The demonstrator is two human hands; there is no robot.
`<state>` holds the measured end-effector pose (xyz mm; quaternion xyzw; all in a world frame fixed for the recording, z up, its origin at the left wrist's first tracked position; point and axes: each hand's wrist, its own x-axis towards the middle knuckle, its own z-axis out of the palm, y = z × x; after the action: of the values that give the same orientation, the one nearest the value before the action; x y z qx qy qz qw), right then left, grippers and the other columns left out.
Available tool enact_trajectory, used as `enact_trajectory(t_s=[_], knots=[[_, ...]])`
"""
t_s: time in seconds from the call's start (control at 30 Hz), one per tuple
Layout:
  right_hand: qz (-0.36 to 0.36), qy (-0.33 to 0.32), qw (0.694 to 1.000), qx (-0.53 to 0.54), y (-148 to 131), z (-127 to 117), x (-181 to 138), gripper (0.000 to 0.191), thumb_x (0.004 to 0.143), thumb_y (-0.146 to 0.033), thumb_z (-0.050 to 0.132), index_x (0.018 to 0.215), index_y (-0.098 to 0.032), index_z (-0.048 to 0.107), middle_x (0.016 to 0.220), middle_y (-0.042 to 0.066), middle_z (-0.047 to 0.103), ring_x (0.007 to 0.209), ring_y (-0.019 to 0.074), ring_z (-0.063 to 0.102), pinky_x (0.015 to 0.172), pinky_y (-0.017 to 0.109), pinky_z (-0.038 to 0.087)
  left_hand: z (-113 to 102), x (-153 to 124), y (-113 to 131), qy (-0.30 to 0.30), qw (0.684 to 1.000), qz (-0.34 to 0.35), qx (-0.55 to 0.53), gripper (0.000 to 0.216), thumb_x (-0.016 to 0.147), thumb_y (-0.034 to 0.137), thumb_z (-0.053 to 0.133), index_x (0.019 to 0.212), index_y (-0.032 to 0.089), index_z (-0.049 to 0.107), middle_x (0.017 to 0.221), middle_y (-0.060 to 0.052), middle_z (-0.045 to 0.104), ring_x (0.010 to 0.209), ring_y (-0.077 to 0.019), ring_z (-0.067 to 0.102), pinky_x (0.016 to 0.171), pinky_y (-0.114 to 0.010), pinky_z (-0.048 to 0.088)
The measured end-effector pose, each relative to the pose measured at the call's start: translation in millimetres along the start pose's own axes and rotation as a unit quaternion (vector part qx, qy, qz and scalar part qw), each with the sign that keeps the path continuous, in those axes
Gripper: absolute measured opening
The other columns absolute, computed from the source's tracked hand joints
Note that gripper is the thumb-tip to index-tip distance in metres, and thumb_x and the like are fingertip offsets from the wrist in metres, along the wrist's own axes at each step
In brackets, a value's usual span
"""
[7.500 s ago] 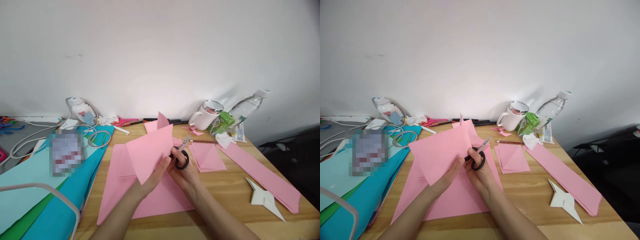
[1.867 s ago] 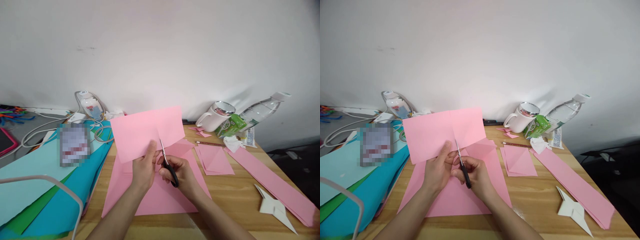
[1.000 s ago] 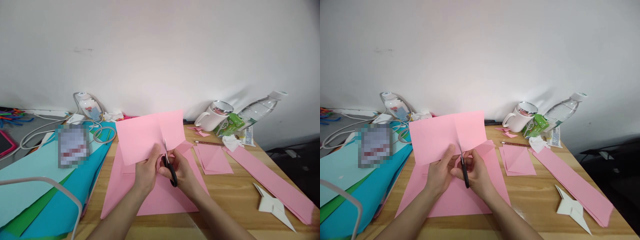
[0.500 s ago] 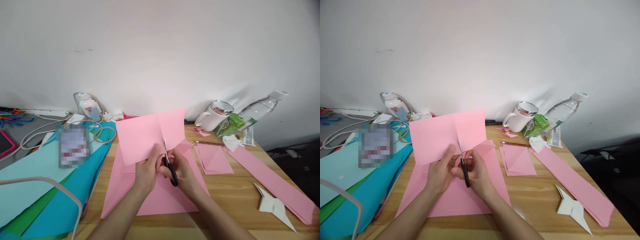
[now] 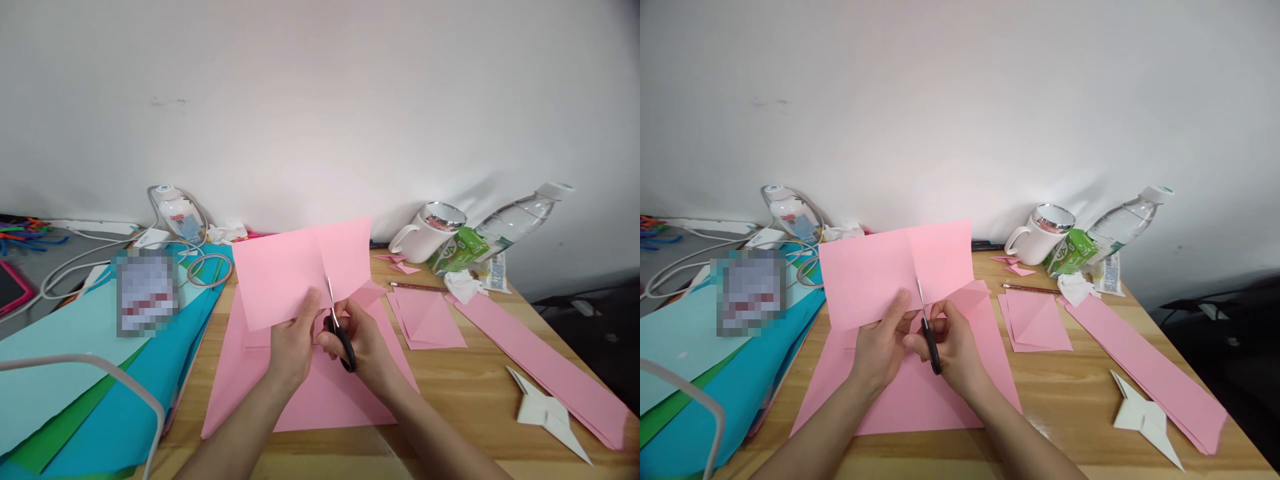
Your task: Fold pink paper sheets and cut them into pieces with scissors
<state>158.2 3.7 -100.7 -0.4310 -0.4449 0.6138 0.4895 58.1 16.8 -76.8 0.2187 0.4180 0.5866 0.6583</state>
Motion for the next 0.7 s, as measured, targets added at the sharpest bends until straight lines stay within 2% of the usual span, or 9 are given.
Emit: enact_trajectory(t_s=[0.13, 0.3, 0.53, 0.7], knots=[[-0.003, 0.003, 1.0, -0.007, 0.1, -0.9, -0.6, 0.05, 0.059, -0.036, 0.081, 0.07, -0.022, 0.035, 0.051, -0.009, 0.051, 0.043, 0.0067, 0.043, 0.044, 0.019, 0.033, 0.4, -0.2, 1.0, -0.002, 1.0, -0.02, 0.009, 0.034, 0.055, 0.04, 0.078, 0.067, 0.013, 0.062, 0.053, 0.0, 0.058, 0.037, -0.0136, 0.053, 0.028, -0.02, 0.034], [-0.001, 0.006, 1.0, -0.006, 1.0, -1.5, -1.2, 0.049, 0.06, -0.034, 0.081, 0.071, -0.022, 0.035, 0.051, -0.01, 0.051, 0.043, 0.0064, 0.044, 0.043, 0.018, 0.033, 1.3, -0.4, 2.6, -0.004, 1.0, -0.022, 0.018, 0.035, 0.056, 0.042, 0.077, 0.064, 0.012, 0.061, 0.05, 0.0, 0.057, 0.035, -0.0141, 0.052, 0.028, -0.021, 0.035], [0.004, 0.014, 1.0, -0.006, 1.2, -0.4, 0.2, 0.049, 0.059, -0.032, 0.081, 0.07, -0.022, 0.035, 0.047, -0.011, 0.051, 0.04, 0.0056, 0.044, 0.041, 0.016, 0.032, -0.5, 0.3, 0.8, -0.033, 0.999, -0.02, 0.016, 0.041, 0.061, 0.049, 0.072, 0.075, 0.012, 0.061, 0.054, -0.002, 0.062, 0.03, -0.0131, 0.049, 0.025, -0.023, 0.035], [0.012, 0.018, 1.0, -0.01, -0.9, 1.2, -1.0, 0.049, 0.059, -0.033, 0.081, 0.069, -0.022, 0.033, 0.043, -0.012, 0.05, 0.036, 0.0052, 0.042, 0.038, 0.016, 0.03, -2.0, 0.8, 0.1, -0.031, 0.999, -0.024, 0.024, 0.04, 0.058, 0.048, 0.074, 0.069, 0.012, 0.059, 0.054, -0.002, 0.061, 0.03, -0.0142, 0.05, 0.024, -0.024, 0.035]])
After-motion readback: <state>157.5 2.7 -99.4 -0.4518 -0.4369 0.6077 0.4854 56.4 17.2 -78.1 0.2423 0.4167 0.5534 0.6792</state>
